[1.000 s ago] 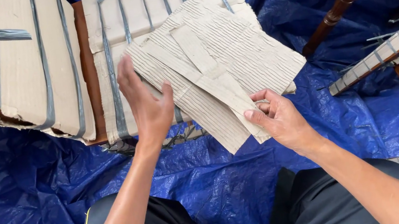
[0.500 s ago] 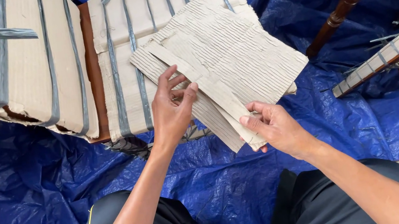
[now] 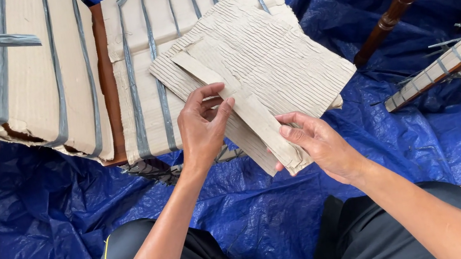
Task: Secure cardboard protectors to a wooden chair seat using string.
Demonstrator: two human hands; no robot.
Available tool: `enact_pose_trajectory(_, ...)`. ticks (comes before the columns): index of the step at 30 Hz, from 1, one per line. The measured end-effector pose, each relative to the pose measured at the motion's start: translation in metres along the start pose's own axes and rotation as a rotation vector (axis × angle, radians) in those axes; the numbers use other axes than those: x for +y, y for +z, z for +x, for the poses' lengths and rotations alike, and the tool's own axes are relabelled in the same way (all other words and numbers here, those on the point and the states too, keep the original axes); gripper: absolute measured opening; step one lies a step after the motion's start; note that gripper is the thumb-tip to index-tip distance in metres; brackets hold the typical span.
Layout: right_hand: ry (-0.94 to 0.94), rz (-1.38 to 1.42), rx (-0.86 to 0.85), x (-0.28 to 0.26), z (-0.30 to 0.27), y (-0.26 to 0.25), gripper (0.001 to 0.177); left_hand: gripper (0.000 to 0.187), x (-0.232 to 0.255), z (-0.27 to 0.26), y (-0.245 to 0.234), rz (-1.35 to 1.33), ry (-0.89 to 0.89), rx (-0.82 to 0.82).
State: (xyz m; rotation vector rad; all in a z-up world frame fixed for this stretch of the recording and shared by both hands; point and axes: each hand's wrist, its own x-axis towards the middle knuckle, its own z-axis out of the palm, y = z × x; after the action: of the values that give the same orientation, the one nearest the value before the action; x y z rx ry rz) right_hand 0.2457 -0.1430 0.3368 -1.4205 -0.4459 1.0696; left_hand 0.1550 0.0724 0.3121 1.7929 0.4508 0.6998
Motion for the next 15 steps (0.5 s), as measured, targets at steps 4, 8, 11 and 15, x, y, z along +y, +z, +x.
enact_pose_trajectory(4, -0.003, 0.027, 0.013, -0.002, -0.002, 0.001, 0.056, 0.035, 0.013, -0.003, 0.000, -0.070, -0.153, -0.052)
enact_pose_trajectory(8, -0.018, 0.048, 0.001, -0.002, -0.003, 0.000, 0.057, 0.035, 0.012, -0.004, 0.001, 0.003, -0.050, -0.088)
enact_pose_trajectory(11, -0.019, 0.052, -0.015, 0.000, -0.004, -0.002, 0.058, 0.042, 0.019, -0.007, -0.001, 0.100, -0.120, -0.204)
enact_pose_trajectory(15, 0.005, 0.076, -0.026, 0.000, -0.004, -0.002, 0.060, 0.041, 0.023, -0.012, 0.002, 0.075, -0.023, -0.247)
